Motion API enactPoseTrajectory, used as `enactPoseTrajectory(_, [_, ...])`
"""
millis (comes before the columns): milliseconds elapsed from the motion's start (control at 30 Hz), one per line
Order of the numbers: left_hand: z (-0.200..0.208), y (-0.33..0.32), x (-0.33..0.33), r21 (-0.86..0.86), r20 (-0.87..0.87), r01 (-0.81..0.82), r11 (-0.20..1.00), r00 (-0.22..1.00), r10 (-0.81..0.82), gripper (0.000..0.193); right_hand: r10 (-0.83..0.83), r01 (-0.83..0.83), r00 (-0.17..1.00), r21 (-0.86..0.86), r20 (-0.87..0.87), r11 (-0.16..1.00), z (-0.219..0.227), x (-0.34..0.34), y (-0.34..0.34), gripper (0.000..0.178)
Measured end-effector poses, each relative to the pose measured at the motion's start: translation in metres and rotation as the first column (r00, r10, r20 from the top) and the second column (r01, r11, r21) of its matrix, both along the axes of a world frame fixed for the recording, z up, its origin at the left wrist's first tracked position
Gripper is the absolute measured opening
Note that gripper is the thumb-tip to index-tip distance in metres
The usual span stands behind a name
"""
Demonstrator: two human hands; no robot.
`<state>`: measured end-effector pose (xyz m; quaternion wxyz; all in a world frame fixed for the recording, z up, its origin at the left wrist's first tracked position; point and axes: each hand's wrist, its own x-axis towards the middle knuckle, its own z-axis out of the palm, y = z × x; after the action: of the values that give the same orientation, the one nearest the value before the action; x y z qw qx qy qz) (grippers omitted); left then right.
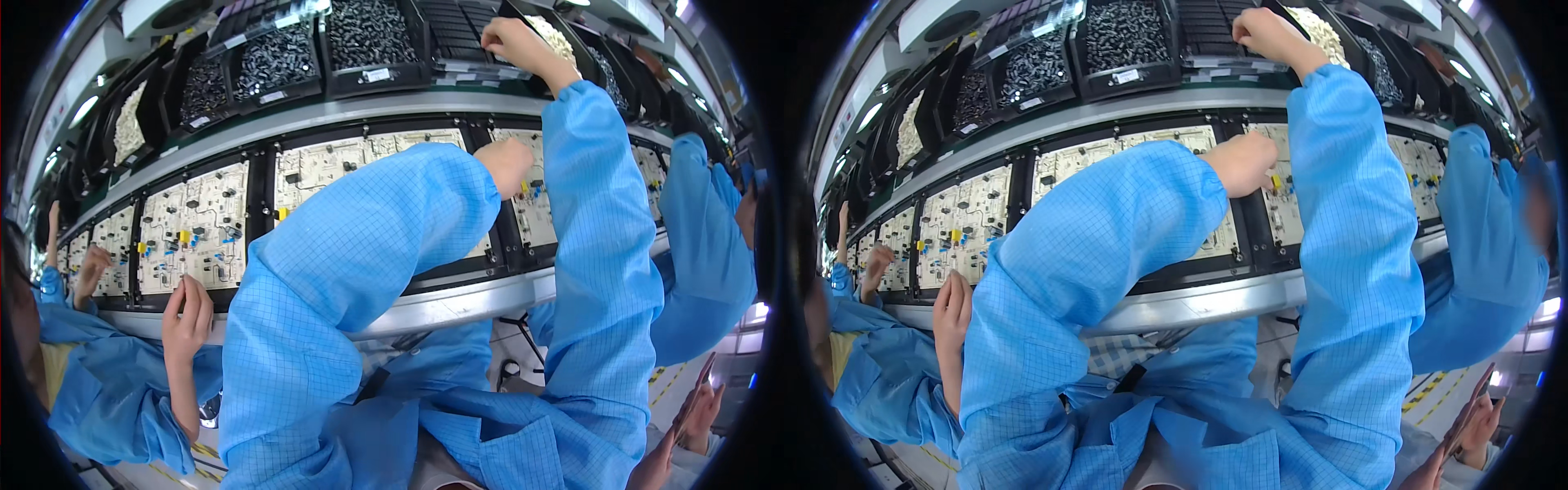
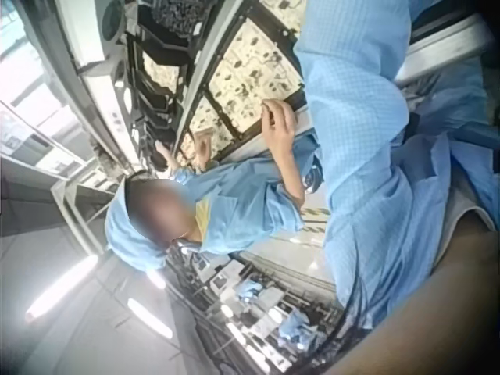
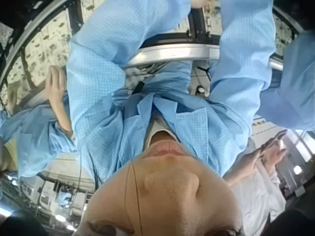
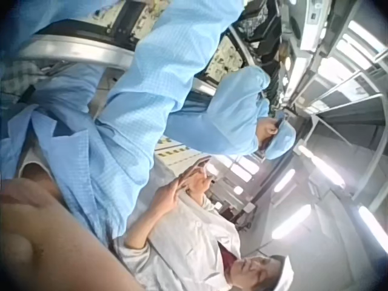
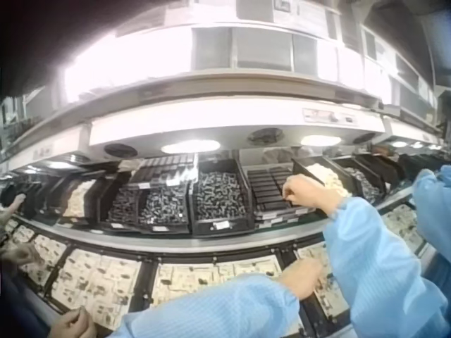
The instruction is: Manually placing small electronic components onto printed circuit boards on a moving assembly line.
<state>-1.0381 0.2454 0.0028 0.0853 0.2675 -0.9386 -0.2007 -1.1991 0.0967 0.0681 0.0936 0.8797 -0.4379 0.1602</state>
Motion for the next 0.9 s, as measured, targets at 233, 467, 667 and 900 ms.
enactPoseTrajectory(233, [-0.043, -0.009, 0.003, -0.022, -0.192, 0.119, 0.993, 0.974, -0.121, 0.031, 0.109, -0.082, 0.989, -0.251, 0.096, 0.964, 0.026, 0.095, 0.001, 0.018])
enactPoseTrajectory(467, [-0.018, -0.016, 0.043, 0.132, -0.364, 0.241, 0.962, 0.914, -0.179, 0.038, 0.055, -0.08, 0.956, -0.075, -0.287, 0.994, -0.024, 0.156, -0.034, 0.017])
enactPoseTrajectory(667, [0.056, -0.106, 0.113, -0.13, -0.234, -0.203, 0.971, 0.957, 0.169, 0.022, 0.11, -0.104, 0.985, 0.055, -0.131, 0.993, -0.038, 0.135, -0.071, 0.014])
enactPoseTrajectory(900, [0.09, -0.229, 0.222, -0.648, -0.455, -0.645, 0.406, 0.754, 0.474, 0.028, 0.115, -0.167, 0.962, -0.202, -0.249, 0.965, -0.029, 0.131, -0.052, 0.012])
